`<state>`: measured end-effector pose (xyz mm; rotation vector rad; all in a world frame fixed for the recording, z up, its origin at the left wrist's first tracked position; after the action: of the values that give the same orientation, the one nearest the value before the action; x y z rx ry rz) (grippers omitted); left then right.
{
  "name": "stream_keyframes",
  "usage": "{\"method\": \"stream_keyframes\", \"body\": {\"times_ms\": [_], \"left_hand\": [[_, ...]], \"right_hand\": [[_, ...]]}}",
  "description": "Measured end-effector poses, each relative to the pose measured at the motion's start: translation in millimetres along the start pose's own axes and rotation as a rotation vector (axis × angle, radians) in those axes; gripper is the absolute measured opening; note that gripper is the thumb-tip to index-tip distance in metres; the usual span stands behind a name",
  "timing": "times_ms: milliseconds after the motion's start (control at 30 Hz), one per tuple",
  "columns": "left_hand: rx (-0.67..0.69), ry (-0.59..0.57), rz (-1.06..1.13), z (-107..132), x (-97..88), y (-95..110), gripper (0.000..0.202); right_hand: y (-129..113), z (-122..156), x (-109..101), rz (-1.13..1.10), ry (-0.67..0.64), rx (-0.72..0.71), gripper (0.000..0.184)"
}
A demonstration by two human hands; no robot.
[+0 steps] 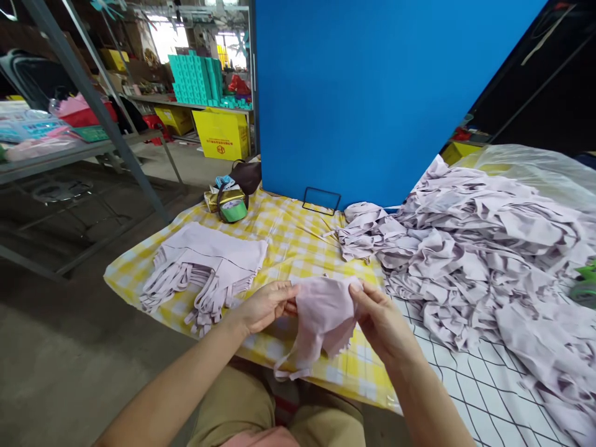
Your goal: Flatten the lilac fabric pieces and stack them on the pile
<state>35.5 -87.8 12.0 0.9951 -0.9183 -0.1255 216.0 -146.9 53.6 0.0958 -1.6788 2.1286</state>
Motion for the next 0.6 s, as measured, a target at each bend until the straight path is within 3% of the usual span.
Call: {"method": "stream_keyframes", "body": {"times_ms": [167, 300, 333, 400, 500, 600], "left_hand": [[0.081, -0.074, -0.323, 3, 12.5, 33, 0.037], [0.461, 0.086, -0.62, 5, 34.3, 76, 0.029], [0.557, 0.078, -0.663, 4, 42.9, 85, 0.026], [0.619, -0.099, -0.699, 1, 62.5, 97, 0.035], [0.516, -0.448, -0.617, -7, 86.5, 101, 0.048], [0.361, -0.589, -0.568, -12, 92.6, 95, 0.056]], "right_hand": [[-56, 3, 21, 0.161, -0.086, -0.104, 0.023], [-98, 10, 36, 0.38, -0.293, -0.087, 0.025], [-106, 13, 40, 0.458, -0.364, -0.087, 0.026], [-122, 19, 48, 0.601, -0.477, -0.122, 0.029], [-145, 30, 54, 0.719, -0.524, -0.246, 0.028], [-164, 42, 48, 0.727, -0.466, -0.331, 0.024]]}}
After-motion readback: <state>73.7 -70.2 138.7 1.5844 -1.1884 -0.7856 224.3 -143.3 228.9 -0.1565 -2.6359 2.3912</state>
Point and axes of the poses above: each hand's wrist, its own z-axis away from the middle knuckle, its own x-axis out of the palm, y = z × x, the point moved 1 cm from there along -z, towards the middle knuckle, and after that the axes turned 3 degrees about y, right-handed, at the moved point
